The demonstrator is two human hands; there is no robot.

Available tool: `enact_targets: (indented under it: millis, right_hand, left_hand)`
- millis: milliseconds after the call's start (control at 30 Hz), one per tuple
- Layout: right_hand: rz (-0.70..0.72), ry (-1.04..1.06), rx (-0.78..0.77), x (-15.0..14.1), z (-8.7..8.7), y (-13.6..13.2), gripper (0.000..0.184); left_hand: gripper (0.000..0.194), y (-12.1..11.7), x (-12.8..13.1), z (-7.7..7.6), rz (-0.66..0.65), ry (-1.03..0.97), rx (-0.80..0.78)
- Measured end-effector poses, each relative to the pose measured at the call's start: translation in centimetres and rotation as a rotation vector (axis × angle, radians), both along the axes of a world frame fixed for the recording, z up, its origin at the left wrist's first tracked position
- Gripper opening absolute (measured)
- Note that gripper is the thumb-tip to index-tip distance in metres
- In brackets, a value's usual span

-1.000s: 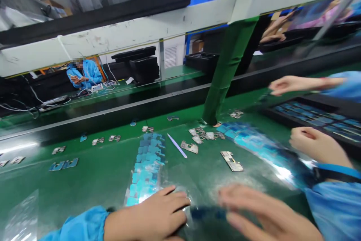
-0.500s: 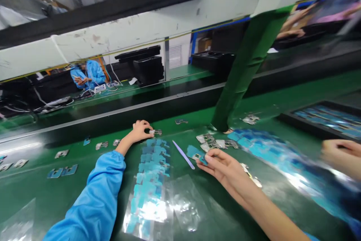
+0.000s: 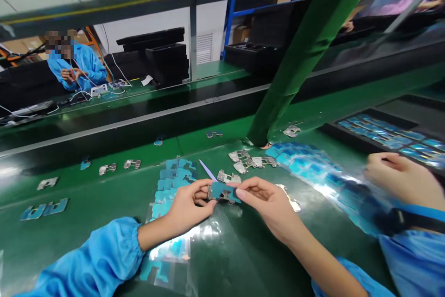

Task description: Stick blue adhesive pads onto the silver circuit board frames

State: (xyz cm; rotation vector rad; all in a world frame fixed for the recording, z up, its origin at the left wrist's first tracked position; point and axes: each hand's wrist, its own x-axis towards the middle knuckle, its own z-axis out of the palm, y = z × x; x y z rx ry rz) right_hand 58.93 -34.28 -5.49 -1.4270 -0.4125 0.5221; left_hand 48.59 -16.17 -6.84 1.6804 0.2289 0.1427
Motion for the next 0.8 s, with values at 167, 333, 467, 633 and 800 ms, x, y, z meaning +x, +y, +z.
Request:
enact_targets:
  millis: [167,333,467,633,800]
  right_hand:
    - [0.027,0.011,-0.103,-0.14,-0.32,0.13,0.043]
    - [-0.009,0.019,-0.132,0.07,-0.56,-0.05,0.044]
    - [0.007,0.040,-0.144,0.05,-0.62,-0.15,0.042]
    - [0.010,0.046,-0.155,0.03,-0.72,-0.03,0.042]
    - [0.019,0.046,-0.152,0.14,-0.79,-0.10,0.039]
  left_hand:
    - [0.043,0.83,0.06,-0.24,-0.038,-0.071,0.031]
    - [0.044,0.85,0.00,-0.54,-0.070,-0.068,0.020]
    - [0.044,0.94,0.04,-0.74,-0.079,-0.088,0.017]
    - [0.045,0.92,0.09,-0.76,-0.066,-0.107,0.060]
    - [0.044,1.00,0.17,-0.68,-0.086,-0.107,0.056]
